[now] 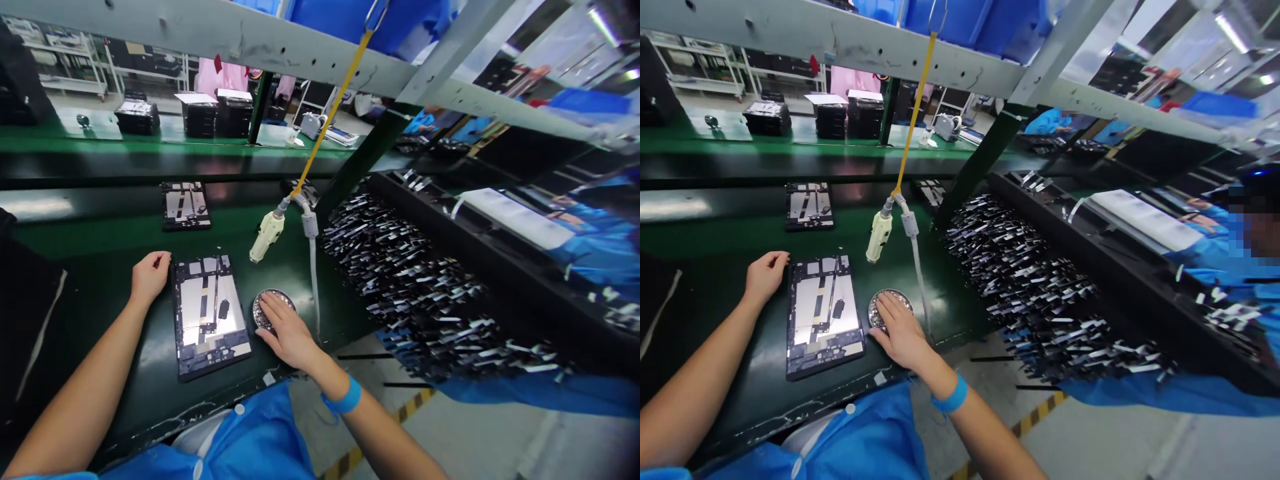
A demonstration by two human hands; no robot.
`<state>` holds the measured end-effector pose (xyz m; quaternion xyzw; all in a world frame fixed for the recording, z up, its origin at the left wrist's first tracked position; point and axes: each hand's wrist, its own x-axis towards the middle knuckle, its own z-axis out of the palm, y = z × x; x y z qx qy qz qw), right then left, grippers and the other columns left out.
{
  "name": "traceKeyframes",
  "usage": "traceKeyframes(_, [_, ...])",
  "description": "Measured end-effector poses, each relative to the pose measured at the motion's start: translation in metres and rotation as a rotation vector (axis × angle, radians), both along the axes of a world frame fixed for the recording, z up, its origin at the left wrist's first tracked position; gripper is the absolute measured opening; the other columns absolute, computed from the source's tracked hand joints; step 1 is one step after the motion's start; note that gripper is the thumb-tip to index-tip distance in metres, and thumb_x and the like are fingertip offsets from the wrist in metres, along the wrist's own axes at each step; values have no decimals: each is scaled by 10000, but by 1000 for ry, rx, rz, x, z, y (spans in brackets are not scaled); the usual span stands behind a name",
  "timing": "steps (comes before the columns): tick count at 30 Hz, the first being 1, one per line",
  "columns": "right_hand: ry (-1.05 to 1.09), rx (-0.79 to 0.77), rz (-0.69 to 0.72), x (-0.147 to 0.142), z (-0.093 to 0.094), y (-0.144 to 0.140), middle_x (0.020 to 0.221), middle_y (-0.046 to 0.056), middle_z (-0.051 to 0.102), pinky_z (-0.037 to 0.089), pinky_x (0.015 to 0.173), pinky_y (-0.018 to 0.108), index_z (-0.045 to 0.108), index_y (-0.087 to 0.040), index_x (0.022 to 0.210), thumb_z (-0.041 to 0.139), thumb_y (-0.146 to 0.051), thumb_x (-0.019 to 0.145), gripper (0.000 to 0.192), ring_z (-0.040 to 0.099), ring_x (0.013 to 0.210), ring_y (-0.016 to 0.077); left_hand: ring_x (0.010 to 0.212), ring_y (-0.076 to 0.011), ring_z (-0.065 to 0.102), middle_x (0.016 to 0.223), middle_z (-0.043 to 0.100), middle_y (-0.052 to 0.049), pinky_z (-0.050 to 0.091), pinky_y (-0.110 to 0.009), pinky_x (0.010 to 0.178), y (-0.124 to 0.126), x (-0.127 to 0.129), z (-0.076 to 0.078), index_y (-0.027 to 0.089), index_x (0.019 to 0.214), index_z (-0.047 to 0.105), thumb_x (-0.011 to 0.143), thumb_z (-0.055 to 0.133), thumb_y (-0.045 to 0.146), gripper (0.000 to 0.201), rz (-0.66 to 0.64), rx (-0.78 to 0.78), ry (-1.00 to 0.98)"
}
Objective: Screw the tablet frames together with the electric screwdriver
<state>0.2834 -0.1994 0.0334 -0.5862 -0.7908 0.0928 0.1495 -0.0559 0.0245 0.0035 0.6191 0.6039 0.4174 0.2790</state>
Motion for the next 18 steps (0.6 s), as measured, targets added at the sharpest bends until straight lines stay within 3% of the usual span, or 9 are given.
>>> traceKeyframes(6, [6, -89, 172, 3, 14, -28, 1645, 149, 439, 375, 1272, 541, 374, -203, 1606, 576, -412, 1008, 665, 395, 1552, 302, 911, -232, 723, 975, 790, -56, 539, -323, 873, -1, 3, 1, 203, 1007, 787, 896, 559, 478, 375, -11, 0, 18])
traceKeyframes(9, [-21, -137, 203, 5, 18, -34, 1664, 164, 400, 365, 1275, 539, 306, -187, 1634, 597, -467, 989, 761, 370, 1564, 314, 915, -231, 713, 1001, 789, -53, 538, -315, 864, -1, 5, 1, 206, 996, 790, 892, 569, 470, 360, -27, 9, 27])
traceKeyframes(14, [-49, -143, 114, 4, 16, -21, 1698, 182, 319, 312, 1294, 573, 299, -155, 1633, 593, -465, 990, 772, 284, 1599, 331, 886, -230, 714, 961, 788, -47, 543, -315, 850, 0, 5, 0, 209, 995, 793, 893, 572, 476, 361, -35, 5, 27])
traceKeyframes(16, [57, -142, 64, 11, 16, -19, 1683, 182, 356, 335, 1285, 564, 379, -158, 1600, 576, -447, 1001, 693, 336, 1579, 324, 870, -226, 715, 953, 787, -45, 545, -313, 841, 0, 5, -1, 210, 999, 792, 896, 566, 482, 368, -34, 0, 26])
traceKeyframes(18, [256, -126, -40, 19, 16, -16, 1612, 169, 486, 380, 1260, 549, 521, -184, 1513, 543, -456, 1016, 567, 457, 1511, 314, 872, -224, 717, 958, 786, -39, 545, -311, 837, 0, 6, -1, 218, 997, 792, 897, 559, 482, 366, -35, -6, 33])
